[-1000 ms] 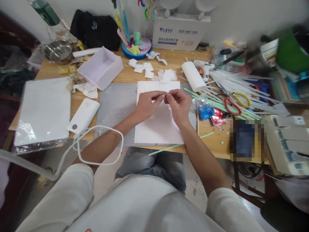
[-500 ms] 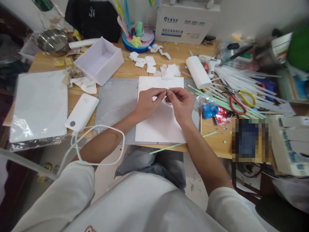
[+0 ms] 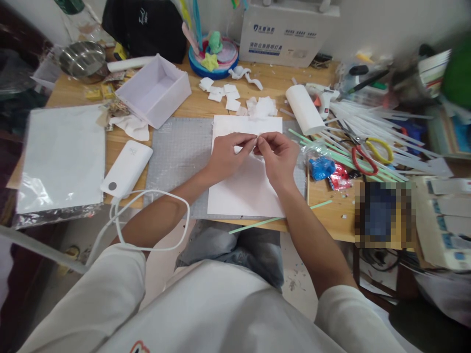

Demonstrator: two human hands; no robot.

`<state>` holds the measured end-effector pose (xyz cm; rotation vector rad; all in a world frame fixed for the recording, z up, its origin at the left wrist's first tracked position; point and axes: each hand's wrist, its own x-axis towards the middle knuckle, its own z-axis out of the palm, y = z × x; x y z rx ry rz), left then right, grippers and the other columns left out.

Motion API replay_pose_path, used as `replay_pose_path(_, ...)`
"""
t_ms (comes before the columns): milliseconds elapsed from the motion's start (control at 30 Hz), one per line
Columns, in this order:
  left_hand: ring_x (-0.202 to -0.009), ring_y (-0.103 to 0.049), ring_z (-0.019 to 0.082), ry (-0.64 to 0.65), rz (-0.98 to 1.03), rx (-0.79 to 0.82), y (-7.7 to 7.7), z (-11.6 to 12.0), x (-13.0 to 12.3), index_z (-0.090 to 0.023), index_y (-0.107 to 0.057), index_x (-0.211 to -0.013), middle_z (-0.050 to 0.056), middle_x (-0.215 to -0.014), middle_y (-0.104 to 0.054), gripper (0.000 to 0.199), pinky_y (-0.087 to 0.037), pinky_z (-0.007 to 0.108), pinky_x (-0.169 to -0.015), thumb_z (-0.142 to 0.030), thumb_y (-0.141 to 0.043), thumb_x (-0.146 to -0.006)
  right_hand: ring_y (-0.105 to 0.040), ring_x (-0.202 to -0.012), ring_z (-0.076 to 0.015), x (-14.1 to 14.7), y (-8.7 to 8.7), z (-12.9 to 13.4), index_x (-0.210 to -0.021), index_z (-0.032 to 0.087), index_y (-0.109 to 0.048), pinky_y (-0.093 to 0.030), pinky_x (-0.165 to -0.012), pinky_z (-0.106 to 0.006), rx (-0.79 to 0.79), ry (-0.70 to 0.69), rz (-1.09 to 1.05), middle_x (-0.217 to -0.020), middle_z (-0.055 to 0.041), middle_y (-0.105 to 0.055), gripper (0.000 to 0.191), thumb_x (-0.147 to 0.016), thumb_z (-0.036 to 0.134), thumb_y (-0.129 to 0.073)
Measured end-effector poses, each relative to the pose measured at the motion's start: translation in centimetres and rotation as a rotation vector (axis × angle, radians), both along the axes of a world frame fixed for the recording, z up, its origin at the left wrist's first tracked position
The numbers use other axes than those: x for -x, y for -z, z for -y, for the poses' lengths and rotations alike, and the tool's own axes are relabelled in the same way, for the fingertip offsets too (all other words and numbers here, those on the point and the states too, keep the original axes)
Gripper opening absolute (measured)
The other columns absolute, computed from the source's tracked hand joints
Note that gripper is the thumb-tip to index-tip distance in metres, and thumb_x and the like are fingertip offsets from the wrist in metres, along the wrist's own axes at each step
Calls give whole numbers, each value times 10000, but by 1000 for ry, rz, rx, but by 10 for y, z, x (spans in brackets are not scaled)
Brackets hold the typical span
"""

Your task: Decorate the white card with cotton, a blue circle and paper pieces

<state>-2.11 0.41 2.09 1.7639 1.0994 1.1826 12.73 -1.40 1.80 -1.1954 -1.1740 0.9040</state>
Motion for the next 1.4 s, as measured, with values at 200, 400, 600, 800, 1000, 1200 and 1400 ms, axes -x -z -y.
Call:
replay_pose_path(200, -860, -749, 166, -4, 66, 90, -1, -1, -2, -232, -790, -876, 33, -913, -801, 159, -592, 304, -860, -327, -678, -936, -664, -659, -103, 1, -1, 2, -809, 227, -700, -562, -640, -251, -10, 10, 49, -726, 33, -699, 223, -848, 439, -759)
replay_pose_path(400, -800, -730, 142, 3, 141, 157, 2, -6, -1, -204, -765, -840, 30, -850, -784, 180, -579, 269, -789, -332, -673, -926, -662, -667, -105, 2, -2, 3, -809, 225, -685, -555, -638, -253, -22, 1, 61, -733, 28, -697, 279, -851, 493, -750)
replay_pose_path(600, -720, -684, 115, -18, 236, 238, 5, -11, -1, -192, -738, -800, 17, -780, -748, 175, -562, 248, -726, -312, -688, -917, -635, -623, -93, 1, -1, 1, -789, 229, -666, -545, -624, -246, -20, 24, -3, -690, 46, -660, 250, -844, 453, -762)
replay_pose_path(800, -767, -699, 106, -62, 348, 408, 6, -15, -2, -190, -707, -822, 14, -823, -744, 164, -592, 257, -782, -307, -675, -932, -620, -607, -89, 2, 0, -1, -770, 237, -642, -541, -620, -244, -14, 59, -59, -677, 53, -643, 259, -827, 456, -770)
replay_pose_path(1000, -825, -731, 114, -70, 392, 504, 3, -18, 0, -197, -673, -861, 26, -907, -769, 156, -593, 248, -768, -328, -673, -945, -611, -624, -94, -2, -2, -2, -759, 249, -577, -571, -617, -250, 44, -6, -283, -702, 58, -612, 286, -790, 457, -770)
replay_pose_path(1200, -762, -707, 111, -37, 391, 486, 1, -12, -1, -221, -617, -1021, -6, -821, -757, 175, -591, 245, -745, -226, -726, -884, -590, -636, -90, -3, -5, -2, -759, 250, -549, -568, -606, -232, 104, -53, -370, -694, 69, -555, 264, -782, 417, -751)
replay_pose_path(1400, -781, -682, 110, 35, 286, 366, 2, -9, 0, -221, -661, -979, -10, -815, -711, 75, -575, 221, -693, -212, -598, -939, -546, -572, -85, 0, -6, 0, -746, 248, -571, -527, -543, -226, 97, -42, -324, -657, 71, -544, 261, -747, 407, -778)
